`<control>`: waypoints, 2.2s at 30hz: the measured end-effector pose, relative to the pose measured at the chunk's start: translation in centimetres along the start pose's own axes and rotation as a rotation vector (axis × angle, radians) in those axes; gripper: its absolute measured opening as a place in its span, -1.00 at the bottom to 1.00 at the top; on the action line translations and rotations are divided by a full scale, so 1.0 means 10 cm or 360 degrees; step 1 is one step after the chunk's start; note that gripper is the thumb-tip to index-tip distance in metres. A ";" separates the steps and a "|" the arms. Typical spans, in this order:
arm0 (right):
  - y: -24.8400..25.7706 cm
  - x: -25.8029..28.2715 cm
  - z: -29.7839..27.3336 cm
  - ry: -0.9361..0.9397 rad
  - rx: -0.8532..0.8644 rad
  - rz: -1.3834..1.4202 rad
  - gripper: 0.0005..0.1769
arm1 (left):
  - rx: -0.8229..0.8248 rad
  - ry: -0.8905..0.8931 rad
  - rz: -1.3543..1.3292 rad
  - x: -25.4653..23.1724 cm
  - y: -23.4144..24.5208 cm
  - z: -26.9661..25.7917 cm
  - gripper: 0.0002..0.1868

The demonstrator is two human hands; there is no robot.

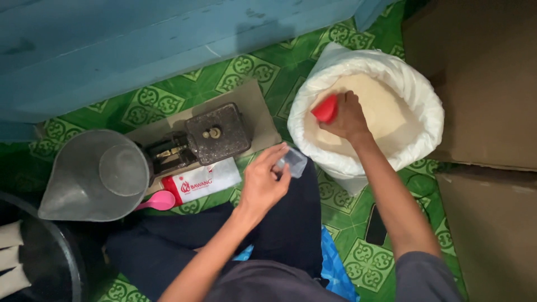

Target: The person scoops white powder from a large sack into small plastic bags using a red scoop, then places the filled bags into a black basin. The process is repeated multiple times.

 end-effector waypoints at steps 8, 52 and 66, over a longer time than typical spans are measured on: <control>0.53 -0.23 -0.37 -0.0769 0.0343 0.0657 -0.39 | 0.0197 -0.0047 -0.0069 -0.16 -0.38 0.38 -0.60; 2.15 0.44 -0.47 -0.0451 -0.0428 -0.0440 0.03 | 0.0698 0.0023 0.0119 -0.45 -1.57 0.90 -0.66; 2.25 0.39 -0.41 -0.0476 -0.0339 -0.0466 0.05 | 0.0627 -0.0065 0.0007 -0.24 -1.58 0.91 -0.55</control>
Point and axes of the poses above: each hand's wrist, its own z-axis towards the middle knuckle, its own y-axis out of the back of the hand, x = y × z, the point moved 4 cm from there along z, towards the middle knuckle, and after that the axes turned 7 degrees about -x, right-handed, at the moved point
